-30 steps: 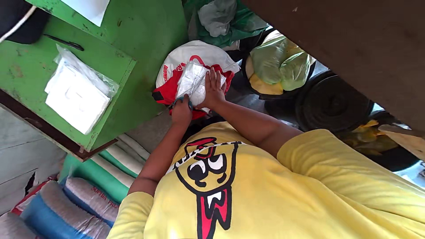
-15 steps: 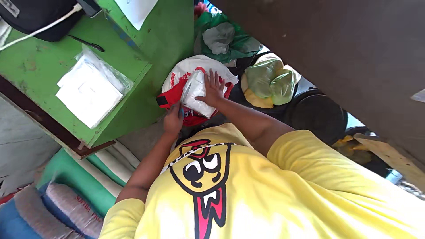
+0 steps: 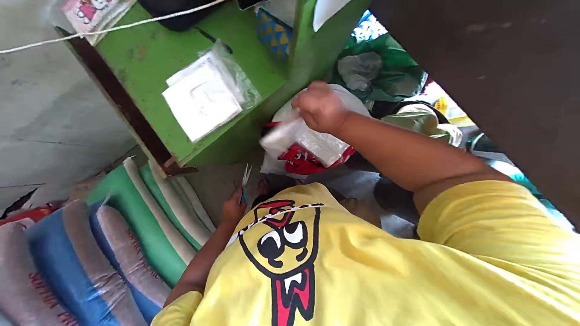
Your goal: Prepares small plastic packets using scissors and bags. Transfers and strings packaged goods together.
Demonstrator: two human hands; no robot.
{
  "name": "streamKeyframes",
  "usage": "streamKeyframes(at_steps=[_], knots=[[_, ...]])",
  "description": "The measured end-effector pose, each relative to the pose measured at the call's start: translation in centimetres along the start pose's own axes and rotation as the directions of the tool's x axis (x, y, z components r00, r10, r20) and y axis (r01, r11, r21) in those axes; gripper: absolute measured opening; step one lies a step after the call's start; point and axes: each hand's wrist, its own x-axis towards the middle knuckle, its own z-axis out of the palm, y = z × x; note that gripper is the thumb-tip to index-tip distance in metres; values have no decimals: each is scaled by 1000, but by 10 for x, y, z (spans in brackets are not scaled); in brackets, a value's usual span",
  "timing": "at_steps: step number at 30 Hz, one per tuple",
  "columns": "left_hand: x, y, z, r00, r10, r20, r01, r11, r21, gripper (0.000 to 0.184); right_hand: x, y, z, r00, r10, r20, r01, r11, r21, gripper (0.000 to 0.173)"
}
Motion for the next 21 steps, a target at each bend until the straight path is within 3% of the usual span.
streamKeyframes(at_steps=[2,5,7,9,10,12,14,16,18,21], knots=[[-6,-14,-1,999,-28,16,28,1000,-3,54,56,-32,-11,957,285,-53,-281,956,79,33],[-9,-23,-4,999,-33,23,33,999,-13,56,132,-41,1,766,640,54,-629,729,269,35],[-9,-21,-10,999,-24,26,25,999,-38,58,157,-32,28,641,757,127,-732,554,398,32],[-8,-17,-15,999,-11,31,13,998,-54,58,157,-28,56,566,814,130,-777,474,413,31],[-5,-17,-16,1000,-6,24,8,998,-55,58,149,-29,66,570,815,103,-779,496,383,34],[2,-18,-16,1000,19,2,-19,998,-56,57,118,-34,78,653,757,18,-728,622,287,45],[5,-16,-15,999,47,-7,-47,997,-59,57,65,-35,92,758,649,-60,-637,757,143,46],[2,-3,-23,997,80,11,-80,995,-59,57,-3,-29,104,785,618,-28,-619,786,-3,47],[2,15,-32,990,134,47,-132,991,-33,56,-70,-20,105,672,736,76,-731,677,-91,65],[10,45,-35,959,262,105,-265,964,16,57,-145,-5,86,332,934,133,-909,355,-218,118]])
